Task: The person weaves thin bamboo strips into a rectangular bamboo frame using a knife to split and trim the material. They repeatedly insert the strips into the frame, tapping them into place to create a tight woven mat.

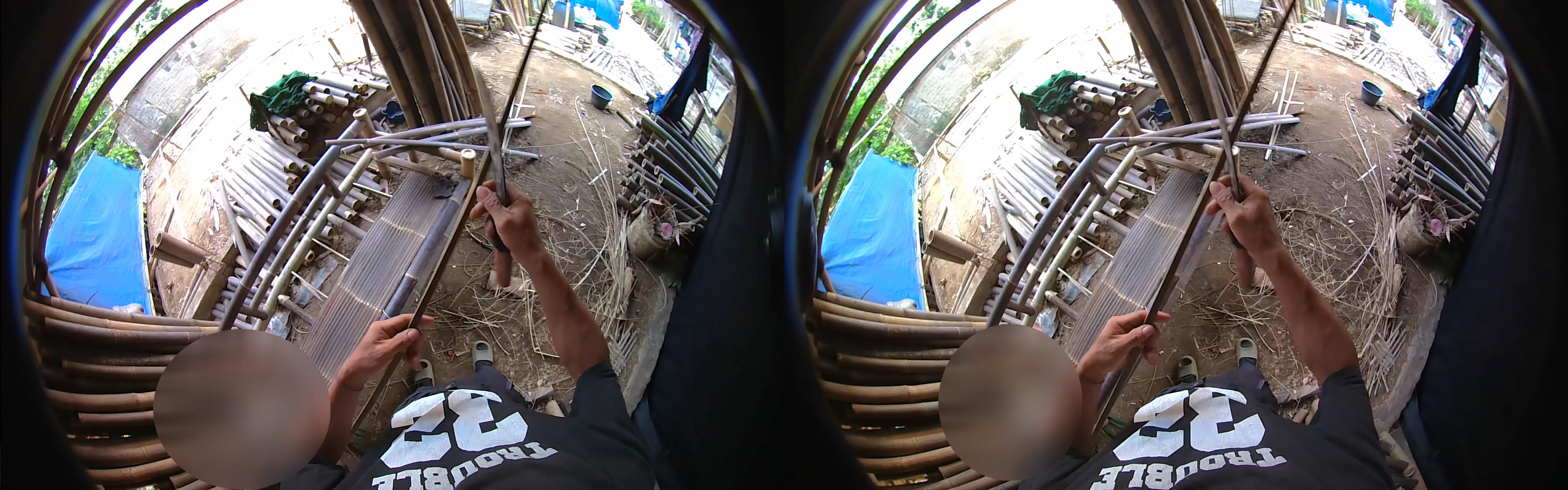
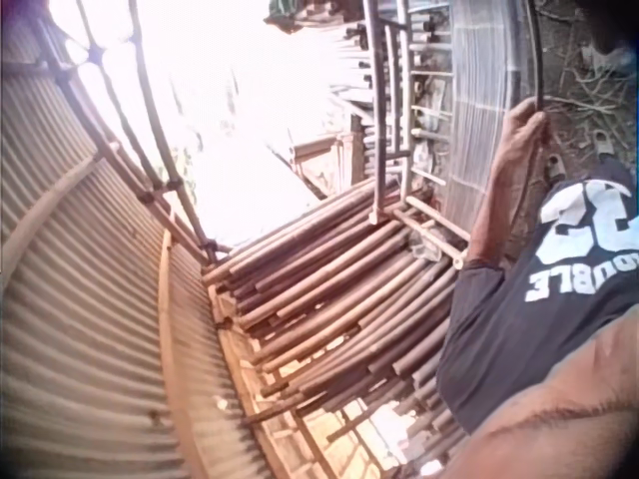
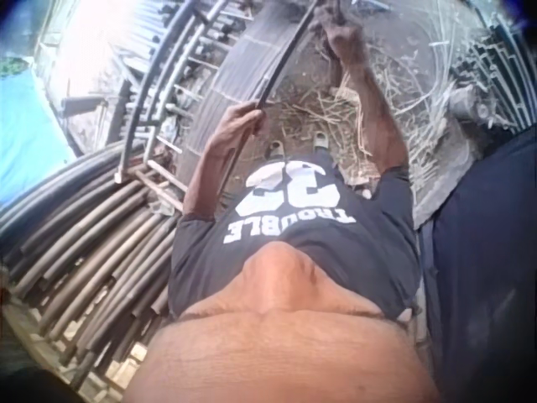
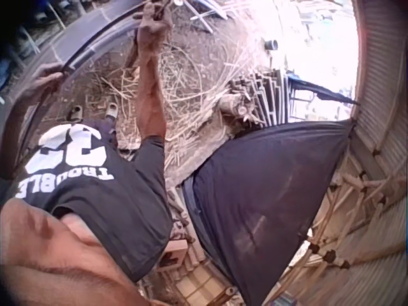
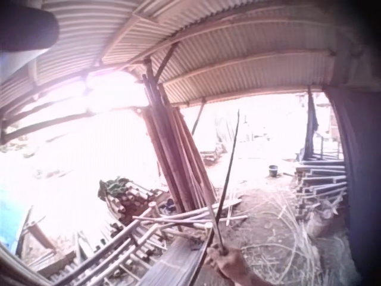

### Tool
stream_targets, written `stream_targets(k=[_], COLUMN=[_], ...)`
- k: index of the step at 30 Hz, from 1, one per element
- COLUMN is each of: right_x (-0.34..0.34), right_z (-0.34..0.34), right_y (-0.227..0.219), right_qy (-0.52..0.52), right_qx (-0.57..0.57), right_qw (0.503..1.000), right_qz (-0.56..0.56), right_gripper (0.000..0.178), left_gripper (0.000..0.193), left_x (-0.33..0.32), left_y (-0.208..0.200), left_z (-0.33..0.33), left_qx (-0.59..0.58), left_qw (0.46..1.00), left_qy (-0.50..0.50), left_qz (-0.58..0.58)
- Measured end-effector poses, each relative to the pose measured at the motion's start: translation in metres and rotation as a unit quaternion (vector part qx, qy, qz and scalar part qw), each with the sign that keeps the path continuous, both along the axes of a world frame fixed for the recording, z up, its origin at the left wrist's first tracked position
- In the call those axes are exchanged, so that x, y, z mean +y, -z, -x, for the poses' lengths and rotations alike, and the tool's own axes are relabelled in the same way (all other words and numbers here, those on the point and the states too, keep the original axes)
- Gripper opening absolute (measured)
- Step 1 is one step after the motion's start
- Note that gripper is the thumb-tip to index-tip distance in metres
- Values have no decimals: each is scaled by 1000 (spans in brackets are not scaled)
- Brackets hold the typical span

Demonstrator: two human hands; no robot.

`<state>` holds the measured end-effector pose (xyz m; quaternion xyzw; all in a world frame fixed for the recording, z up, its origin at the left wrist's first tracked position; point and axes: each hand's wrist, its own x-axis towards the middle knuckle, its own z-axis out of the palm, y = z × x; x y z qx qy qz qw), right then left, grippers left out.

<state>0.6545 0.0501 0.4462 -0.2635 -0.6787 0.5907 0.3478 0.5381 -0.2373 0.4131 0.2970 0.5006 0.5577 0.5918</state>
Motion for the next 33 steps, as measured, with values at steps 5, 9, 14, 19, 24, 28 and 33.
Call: stream_targets(k=[5,9,14,19,24,28,33], right_x=[-4,-55,-88,-80,-22,19,41], right_z=[-26,-47,-48,-41,-43,-61,-72], right_y=[15,38,56,56,42,33,12], right_qy=[37,-13,-71,-22,16,71,81], right_qx=[-189,-242,-206,-203,-309,-346,-367], right_qw=[920,880,885,880,899,864,864], right_qz=[-342,-409,-411,-428,-310,-358,-335], right_gripper=[54,57,64,64,63,65,66], left_gripper=[38,34,17,28,37,38,36], left_x=[26,53,50,45,10,-26,-58], left_y=[1,-1,7,-2,11,25,24], left_z=[-21,-32,-30,-36,-59,-75,-82], left_qx=[2,62,104,125,116,156,192], left_qw=[994,982,976,972,981,975,974], left_qy=[-112,-180,-187,-198,-158,-158,-121], left_qz=[-8,1,33,2,12,-14,17])
